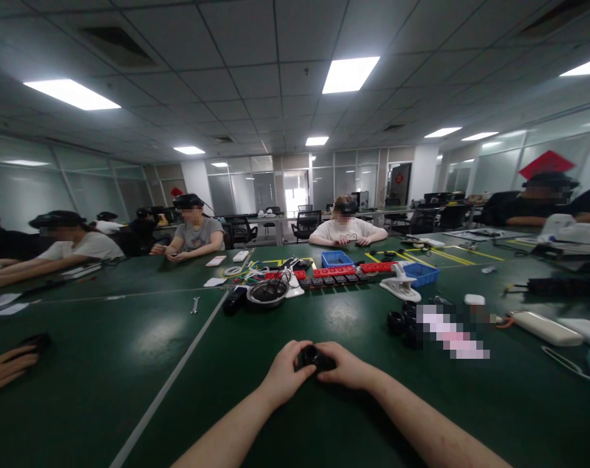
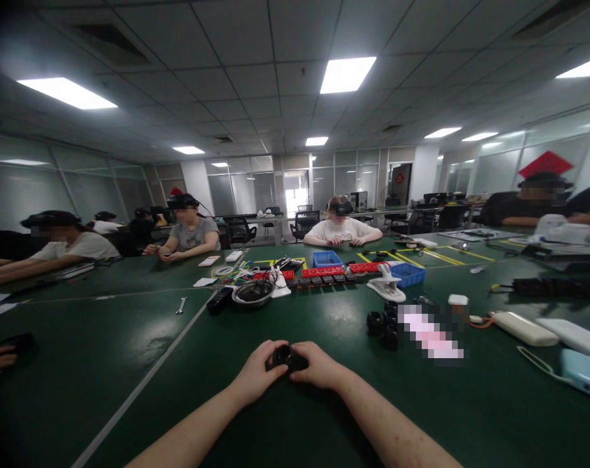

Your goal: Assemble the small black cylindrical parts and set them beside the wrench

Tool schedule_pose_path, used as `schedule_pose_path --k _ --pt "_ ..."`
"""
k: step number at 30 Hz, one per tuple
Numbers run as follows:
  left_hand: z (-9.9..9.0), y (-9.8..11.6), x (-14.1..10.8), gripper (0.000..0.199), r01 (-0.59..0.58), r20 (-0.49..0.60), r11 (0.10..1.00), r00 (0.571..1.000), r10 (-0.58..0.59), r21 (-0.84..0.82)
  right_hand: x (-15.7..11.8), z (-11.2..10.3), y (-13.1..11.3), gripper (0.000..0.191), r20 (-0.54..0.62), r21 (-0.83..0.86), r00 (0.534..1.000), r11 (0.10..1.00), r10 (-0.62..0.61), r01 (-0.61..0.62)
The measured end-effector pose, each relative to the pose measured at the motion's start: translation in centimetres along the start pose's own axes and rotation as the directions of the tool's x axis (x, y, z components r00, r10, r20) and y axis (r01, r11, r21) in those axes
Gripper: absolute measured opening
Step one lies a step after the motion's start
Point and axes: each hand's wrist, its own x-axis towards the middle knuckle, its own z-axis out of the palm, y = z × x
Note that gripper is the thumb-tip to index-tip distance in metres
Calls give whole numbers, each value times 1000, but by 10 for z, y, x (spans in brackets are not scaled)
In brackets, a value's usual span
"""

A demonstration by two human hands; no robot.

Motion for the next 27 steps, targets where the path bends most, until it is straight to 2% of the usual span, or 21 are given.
schedule_pose_path --k 3,7,9,11,14,16,18,20,22,25,27 --pt "1 0 0 38 -1 -3 1000 1000 1 12 -1 2 -5 47 -22 -38 1000 999 10 -11" --pt "0 2 0 39 -7 5 999 1000 7 44 -1 4 -4 66 -61 -86 998 996 -11 6" --pt "-2 4 -1 39 -26 8 999 1000 25 41 0 5 0 56 -38 -85 997 994 -73 70" --pt "-2 4 -1 37 -46 1 999 999 46 25 2 6 7 37 -11 -53 994 993 -106 106" --pt "2 3 -1 35 -39 -37 999 999 39 16 4 9 14 22 -23 -12 999 1000 -26 26" --pt "8 4 -2 33 4 -72 1000 997 -3 4 4 12 15 27 -71 -32 994 996 80 -82" --pt "13 5 -2 32 64 -92 997 993 -67 -32 3 16 13 34 -132 -116 982 982 135 -151" --pt "15 9 -4 31 103 -101 993 989 -109 -60 2 20 8 36 -201 -252 973 954 114 -163" --pt "15 12 -5 30 93 -106 995 990 -98 -44 1 21 2 37 -237 -357 969 921 71 -155" --pt "12 11 -5 28 21 -125 1000 992 -18 20 0 19 -3 50 -197 -345 980 934 31 -99" --pt "11 7 -5 28 -40 -103 999 994 43 32 -1 14 -2 61 -96 -256 995 966 -1 -24"
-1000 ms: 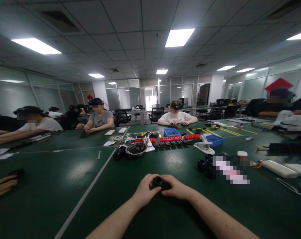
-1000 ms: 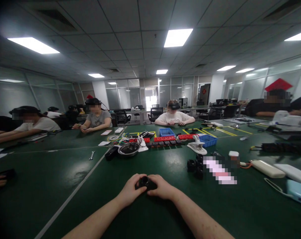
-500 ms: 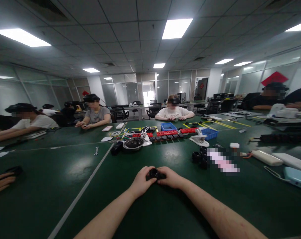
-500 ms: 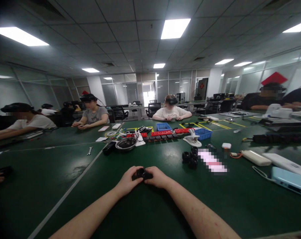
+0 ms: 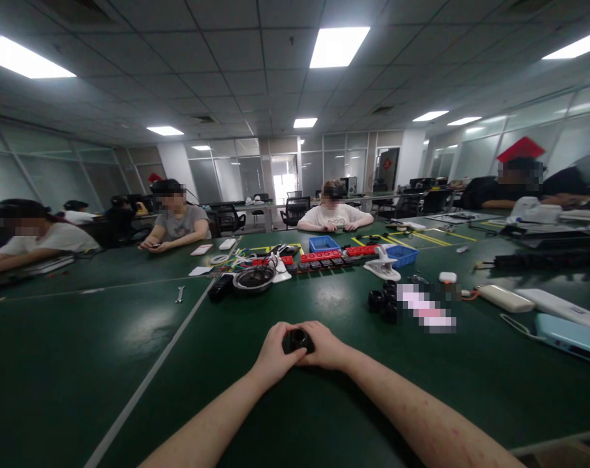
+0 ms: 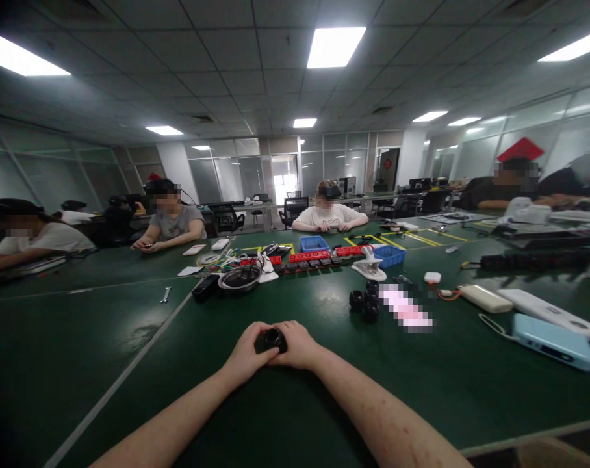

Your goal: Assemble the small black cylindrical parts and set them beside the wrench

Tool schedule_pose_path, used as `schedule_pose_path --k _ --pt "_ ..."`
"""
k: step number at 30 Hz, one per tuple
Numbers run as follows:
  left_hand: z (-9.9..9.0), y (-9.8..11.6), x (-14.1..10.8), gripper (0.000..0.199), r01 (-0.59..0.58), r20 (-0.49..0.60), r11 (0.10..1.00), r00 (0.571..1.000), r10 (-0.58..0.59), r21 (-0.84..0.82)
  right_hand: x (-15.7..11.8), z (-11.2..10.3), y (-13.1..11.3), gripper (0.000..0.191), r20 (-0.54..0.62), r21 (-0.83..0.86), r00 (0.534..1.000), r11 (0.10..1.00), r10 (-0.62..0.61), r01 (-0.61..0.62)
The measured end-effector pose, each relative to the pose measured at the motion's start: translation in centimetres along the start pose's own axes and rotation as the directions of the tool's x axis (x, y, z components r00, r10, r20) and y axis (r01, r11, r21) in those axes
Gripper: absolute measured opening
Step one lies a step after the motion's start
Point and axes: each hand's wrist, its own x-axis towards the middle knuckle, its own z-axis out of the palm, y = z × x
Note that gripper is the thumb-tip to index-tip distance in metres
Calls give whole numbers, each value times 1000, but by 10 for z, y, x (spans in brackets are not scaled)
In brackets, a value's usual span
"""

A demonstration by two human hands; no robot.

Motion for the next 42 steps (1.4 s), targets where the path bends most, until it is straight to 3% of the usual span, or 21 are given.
schedule_pose_path --k 5,10,14,18,20,22,24,26,29,31,34,38,42 --pt "-5 -6 1 46 -41 73 996 996 47 -82 0 -15 12 55 270 202 961 979 -64 9" --pt "-16 -2 4 32 -91 174 995 980 97 -39 1 -25 14 37 317 271 947 962 -53 -37" --pt "-15 0 6 39 -101 153 989 985 84 111 1 -18 4 28 234 165 969 978 84 -125" --pt "-4 3 5 36 -1 -23 950 1000 9 311 0 -1 -14 32 -9 -205 971 950 238 -235" --pt "0 4 4 35 34 -80 939 997 -7 341 -1 4 -21 35 -92 -327 965 908 245 -261" --pt "0 4 4 34 1 -43 955 999 12 296 -2 3 -22 41 -123 -337 953 892 276 -302" --pt "-5 3 4 34 -63 50 975 997 53 214 -3 -3 -18 51 -97 -253 956 922 277 -293" --pt "-12 2 6 36 -113 145 982 985 91 150 -4 -11 -11 56 -10 -90 982 978 186 -186" --pt "-23 1 8 39 -127 241 985 966 97 114 -2 -19 1 39 194 242 981 968 17 -65" --pt "-27 1 9 40 -117 278 990 956 92 77 -1 -21 7 28 284 385 959 917 -9 -105" --pt "-27 0 9 42 -75 284 997 956 68 12 1 -19 12 28 287 437 957 885 35 -163" --pt "-21 1 8 40 -54 213 998 976 49 17 1 -13 8 35 213 300 965 930 153 -214" --pt "-13 0 7 36 -42 105 993 994 31 107 0 -5 -10 41 42 -137 957 951 287 -279"
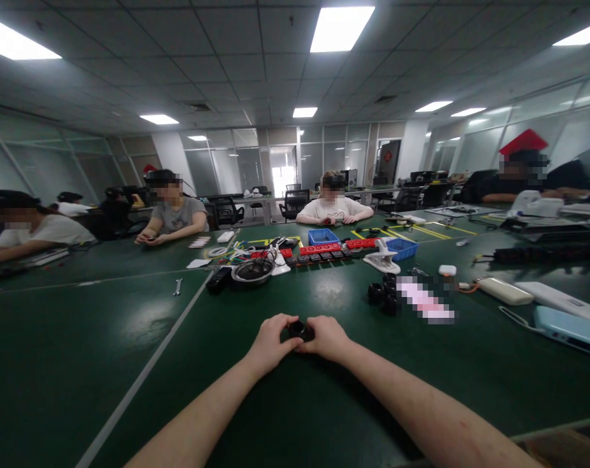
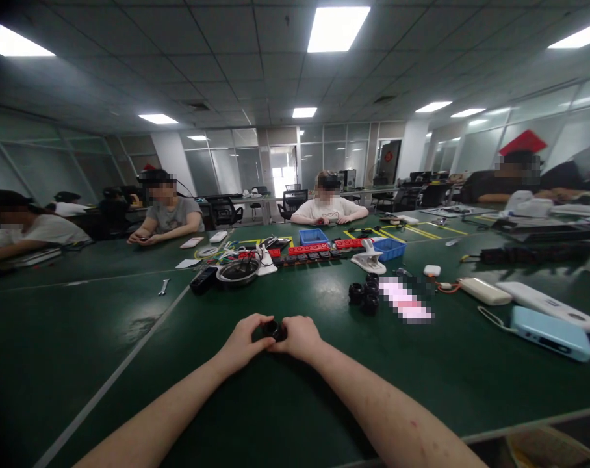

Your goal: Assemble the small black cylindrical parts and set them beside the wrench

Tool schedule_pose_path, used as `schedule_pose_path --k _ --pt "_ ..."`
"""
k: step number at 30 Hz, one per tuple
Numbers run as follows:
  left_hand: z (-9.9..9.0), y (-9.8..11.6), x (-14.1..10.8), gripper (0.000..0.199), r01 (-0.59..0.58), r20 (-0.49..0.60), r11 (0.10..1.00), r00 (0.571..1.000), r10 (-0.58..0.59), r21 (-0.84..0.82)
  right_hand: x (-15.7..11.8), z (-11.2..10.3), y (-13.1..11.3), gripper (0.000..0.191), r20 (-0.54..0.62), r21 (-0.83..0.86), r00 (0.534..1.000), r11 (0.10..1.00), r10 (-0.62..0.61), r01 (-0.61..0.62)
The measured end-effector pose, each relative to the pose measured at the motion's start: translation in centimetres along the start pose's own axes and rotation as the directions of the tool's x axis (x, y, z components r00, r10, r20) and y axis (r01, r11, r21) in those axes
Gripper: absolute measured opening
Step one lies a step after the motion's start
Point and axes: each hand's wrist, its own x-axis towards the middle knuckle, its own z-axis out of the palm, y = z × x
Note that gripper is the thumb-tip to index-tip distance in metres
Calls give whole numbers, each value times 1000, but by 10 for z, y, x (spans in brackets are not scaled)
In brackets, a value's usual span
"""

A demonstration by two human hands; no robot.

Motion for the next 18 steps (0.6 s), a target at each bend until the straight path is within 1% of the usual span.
schedule_pose_path --k 2,3,5,7,8,11,13,15,18 --pt "4 -2 0 33 18 -46 1000 999 -17 15 -3 3 -7 46 -72 -163 997 987 -5 -7" --pt "6 -3 0 32 21 -62 1000 998 -20 16 -4 4 -9 49 -92 -202 995 979 -24 5" --pt "8 -6 0 31 10 -77 1000 997 -9 15 -4 6 -9 56 -105 -213 991 975 -81 57" --pt "9 -9 0 30 -9 -80 1000 997 9 2 -3 5 -4 61 -97 -171 984 977 -146 128" --pt "8 -9 0 30 -19 -73 1000 997 18 -10 -2 3 -2 59 -81 -139 983 978 -168 156" --pt "7 -10 0 30 -47 -43 998 998 45 -47 2 -3 5 44 23 -15 980 980 -197 197" --pt "5 -10 0 31 -65 -32 996 997 63 -60 4 -7 8 36 89 70 971 974 -223 218" --pt "4 -10 0 30 -69 -33 995 997 67 -72 6 -9 11 32 110 140 961 961 -253 237" --pt "3 -9 -1 30 -57 -28 995 998 55 -80 8 -6 16 28 99 200 956 946 -277 254"
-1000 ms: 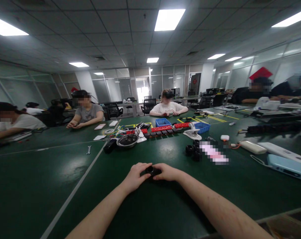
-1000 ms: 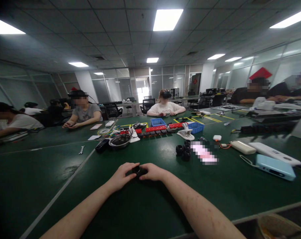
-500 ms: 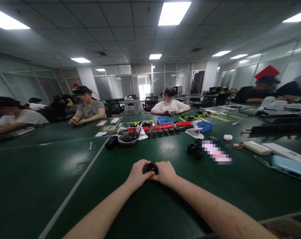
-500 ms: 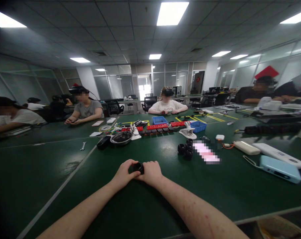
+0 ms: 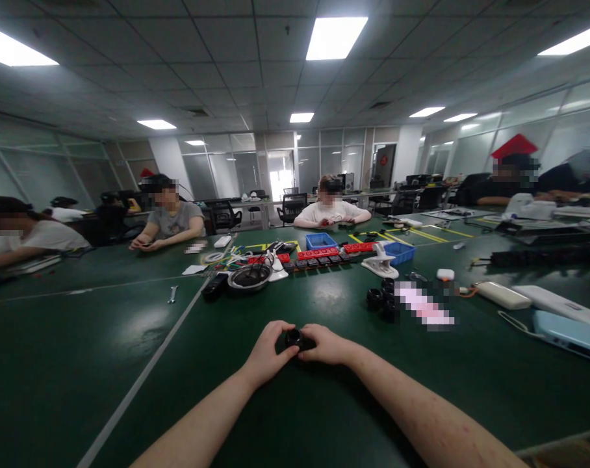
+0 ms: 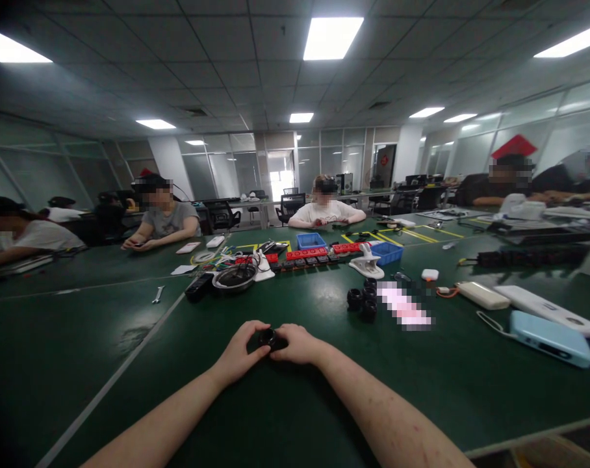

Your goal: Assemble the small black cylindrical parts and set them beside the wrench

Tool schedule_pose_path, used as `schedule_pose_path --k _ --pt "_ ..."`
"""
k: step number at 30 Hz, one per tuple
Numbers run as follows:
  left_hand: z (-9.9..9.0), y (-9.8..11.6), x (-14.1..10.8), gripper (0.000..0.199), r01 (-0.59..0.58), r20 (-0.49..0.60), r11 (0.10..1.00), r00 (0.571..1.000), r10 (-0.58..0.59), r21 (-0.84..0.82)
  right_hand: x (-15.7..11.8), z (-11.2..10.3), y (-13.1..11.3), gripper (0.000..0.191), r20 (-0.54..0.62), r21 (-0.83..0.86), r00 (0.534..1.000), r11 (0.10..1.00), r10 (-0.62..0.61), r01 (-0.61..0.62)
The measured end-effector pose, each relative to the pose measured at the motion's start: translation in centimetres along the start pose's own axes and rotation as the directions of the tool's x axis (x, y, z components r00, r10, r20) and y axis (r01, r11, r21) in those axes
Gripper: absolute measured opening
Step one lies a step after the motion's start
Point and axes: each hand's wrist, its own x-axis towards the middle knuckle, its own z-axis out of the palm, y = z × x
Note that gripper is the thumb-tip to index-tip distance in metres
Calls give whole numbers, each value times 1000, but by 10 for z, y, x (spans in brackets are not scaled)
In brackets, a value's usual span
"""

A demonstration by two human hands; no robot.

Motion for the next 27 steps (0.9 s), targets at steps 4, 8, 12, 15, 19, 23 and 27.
schedule_pose_path --k 4,8,12,15,19,23,27 --pt "1 3 -1 35 13 15 1000 1000 -13 4 1 3 8 25 19 100 1000 995 14 -16" --pt "3 6 2 43 -1 21 999 1000 0 40 0 6 4 30 -34 68 991 990 130 -128" --pt "4 8 4 36 38 -47 987 998 -31 157 -2 9 -11 39 -209 -310 971 934 113 -176" --pt "1 10 4 38 115 -111 972 989 -93 207 -4 8 -16 47 -204 -373 973 911 107 -179" --pt "-10 9 3 40 49 78 996 995 -55 72 -7 0 -9 57 -146 -120 988 990 56 -74" --pt "-21 1 6 45 97 246 995 965 -88 -27 -8 -7 -5 51 8 156 998 986 -63 61" --pt "-24 -3 6 48 150 260 989 955 -140 -18 -6 -6 -8 25 80 95 997 995 -21 13"
